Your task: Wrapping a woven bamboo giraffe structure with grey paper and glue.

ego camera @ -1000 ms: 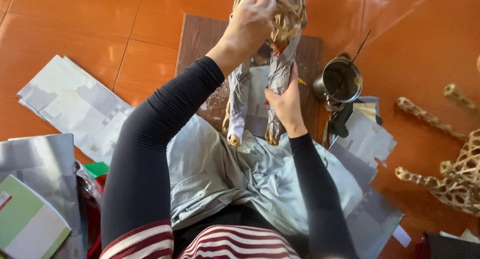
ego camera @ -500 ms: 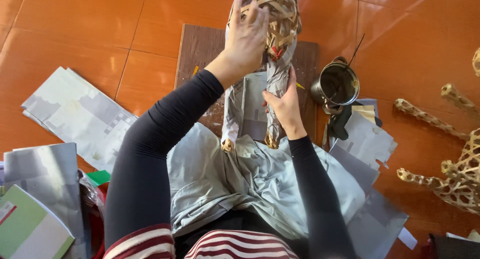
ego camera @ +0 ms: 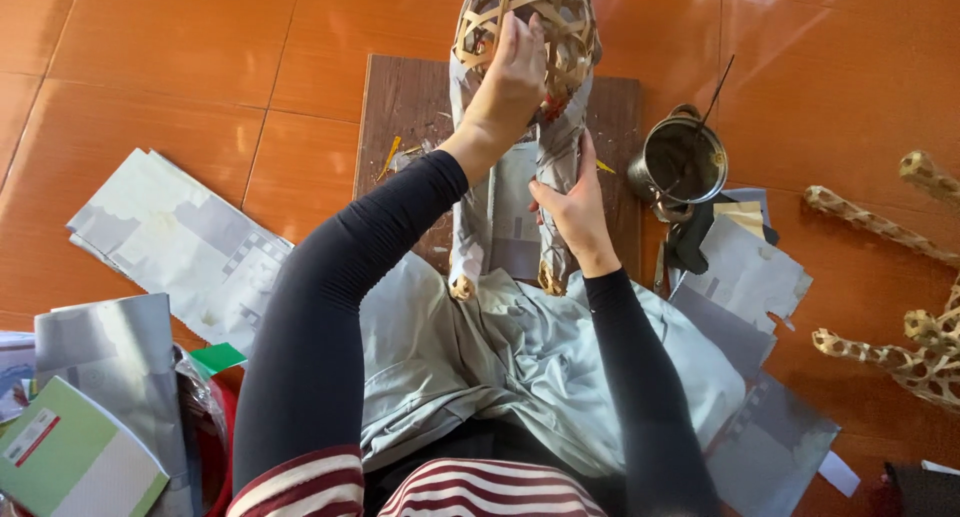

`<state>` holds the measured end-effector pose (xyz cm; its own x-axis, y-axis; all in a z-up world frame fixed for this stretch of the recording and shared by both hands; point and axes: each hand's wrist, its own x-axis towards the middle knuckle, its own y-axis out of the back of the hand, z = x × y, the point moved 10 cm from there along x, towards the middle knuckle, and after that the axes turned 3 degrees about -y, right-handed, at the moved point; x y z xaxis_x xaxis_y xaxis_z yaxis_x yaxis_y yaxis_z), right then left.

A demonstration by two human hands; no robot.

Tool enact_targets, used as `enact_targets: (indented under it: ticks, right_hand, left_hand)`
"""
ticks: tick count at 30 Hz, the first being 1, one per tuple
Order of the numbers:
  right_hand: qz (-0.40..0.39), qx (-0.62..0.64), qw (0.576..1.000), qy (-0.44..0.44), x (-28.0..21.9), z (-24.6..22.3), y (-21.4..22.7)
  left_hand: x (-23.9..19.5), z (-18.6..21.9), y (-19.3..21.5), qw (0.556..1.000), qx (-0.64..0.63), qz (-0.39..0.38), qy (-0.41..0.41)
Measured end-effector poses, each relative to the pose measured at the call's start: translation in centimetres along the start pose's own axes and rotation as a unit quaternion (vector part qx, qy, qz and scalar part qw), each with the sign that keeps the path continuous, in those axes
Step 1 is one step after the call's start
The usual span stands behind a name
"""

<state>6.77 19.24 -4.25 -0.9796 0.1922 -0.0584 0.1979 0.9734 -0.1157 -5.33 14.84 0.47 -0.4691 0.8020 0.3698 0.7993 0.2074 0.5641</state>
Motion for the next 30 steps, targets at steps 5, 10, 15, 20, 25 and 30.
enact_targets:
  ticks: [5,10,15,20,25,30]
  right_hand:
    - [0.01,0.004,1.0,0.008,0.2,0.7,0.2]
    - [0.027,0.008,1.0,0.013,0.2,1.2,0.5]
    - [-0.034,0.02,0.999,0.004,-0.1,1.2,0.2]
    - [-0.031,0.015,0.998,-0.052,-1.0,2.3,0.6]
    - [-0.026,0.004,0.999,-0.033,-2.7,3.6,1.4]
    - [-0.045,0.038,0.998,-0.039,-4.6,4.4,1.2]
  left_hand:
    - [0.5,0.9,-0.8,0.999,-0.003,-0.015,-0.049]
    - [0.7,2.0,-2.2,0.997,-0.015,-0.024,-0.068]
    - [0.2,1.2,-1.2,0.999,-0.024,0.017,-0.044]
    - [-4.0,-4.2,2.7,0.965,-0.237,0.1,0.059]
    - [-16.2,-7.4,1.5,0.783,-0.52,0.092,0.329]
    - [-22.1,5.5,-1.7,0.331,-0.906,-0.031,0.261]
